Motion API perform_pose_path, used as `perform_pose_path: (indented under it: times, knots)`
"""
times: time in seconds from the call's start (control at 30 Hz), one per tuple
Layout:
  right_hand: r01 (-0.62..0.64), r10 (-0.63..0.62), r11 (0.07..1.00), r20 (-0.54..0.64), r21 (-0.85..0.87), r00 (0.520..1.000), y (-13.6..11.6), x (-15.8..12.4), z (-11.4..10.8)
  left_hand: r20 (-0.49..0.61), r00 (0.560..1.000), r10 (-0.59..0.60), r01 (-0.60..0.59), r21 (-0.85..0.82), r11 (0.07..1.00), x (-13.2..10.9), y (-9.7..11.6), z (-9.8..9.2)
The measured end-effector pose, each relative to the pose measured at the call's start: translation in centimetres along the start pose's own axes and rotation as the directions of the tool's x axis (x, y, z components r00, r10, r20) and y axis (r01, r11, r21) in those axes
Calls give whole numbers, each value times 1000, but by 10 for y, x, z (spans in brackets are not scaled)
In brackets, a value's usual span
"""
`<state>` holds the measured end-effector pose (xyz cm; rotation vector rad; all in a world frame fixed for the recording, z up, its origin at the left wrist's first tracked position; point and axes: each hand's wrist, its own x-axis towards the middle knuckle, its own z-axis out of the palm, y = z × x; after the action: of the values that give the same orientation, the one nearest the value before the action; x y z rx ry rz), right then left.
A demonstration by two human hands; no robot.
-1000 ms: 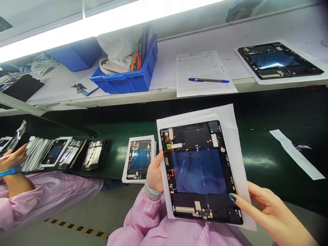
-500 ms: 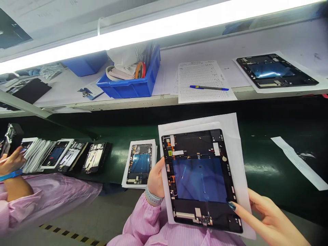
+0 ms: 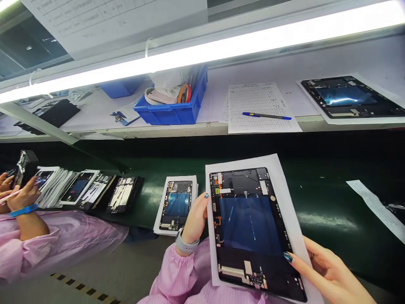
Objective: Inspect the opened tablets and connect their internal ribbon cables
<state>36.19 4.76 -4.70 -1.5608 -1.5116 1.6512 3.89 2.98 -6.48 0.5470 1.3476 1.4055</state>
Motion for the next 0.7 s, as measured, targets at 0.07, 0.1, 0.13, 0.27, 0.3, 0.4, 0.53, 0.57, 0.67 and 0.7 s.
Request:
perform_pose_path:
  times: [0.07, 0.1, 0.13, 0.27, 0.3, 0.4, 0.53, 0.57, 0.67, 0.7]
  knots:
    - [-7, 7, 1000, 45, 11, 999, -2, 2, 2, 40, 998, 42, -43, 27, 999, 1, 0, -5]
    - [-2, 1, 1000, 68, 22, 998, -3, 2, 3, 68, 995, 74, -77, 34, 996, 1, 1, -6]
    - [6, -9, 999, 93, 34, 996, -5, 3, 4, 99, 989, 112, -117, 38, 992, 2, 2, -6]
    - [50, -58, 998, 182, 49, 982, -15, 5, 8, 178, 968, 175, -182, 24, 983, 4, 2, -5]
    - [56, -66, 997, 199, 54, 978, -18, 6, 10, 176, 971, 162, -170, 31, 985, 5, 1, -4]
    - [69, -90, 992, 219, 101, 972, -21, 12, 16, 145, 980, 140, -151, 72, 986, 8, -4, -6]
    - [69, -111, 979, 221, 191, 969, -6, 31, 31, 104, 980, 171, -189, 191, 963, 19, -16, -16]
    - [53, -100, 979, 237, 196, 966, 1, 37, 36, 90, 981, 174, -191, 229, 955, 24, -20, -21]
    - [-22, -23, 989, 302, 144, 953, 23, 52, 48, 21, 985, 171, -169, 317, 933, 43, -35, -47]
    - [-41, 0, 992, 320, 121, 948, 29, 56, 50, -6, 986, 168, -156, 339, 928, 50, -40, -59]
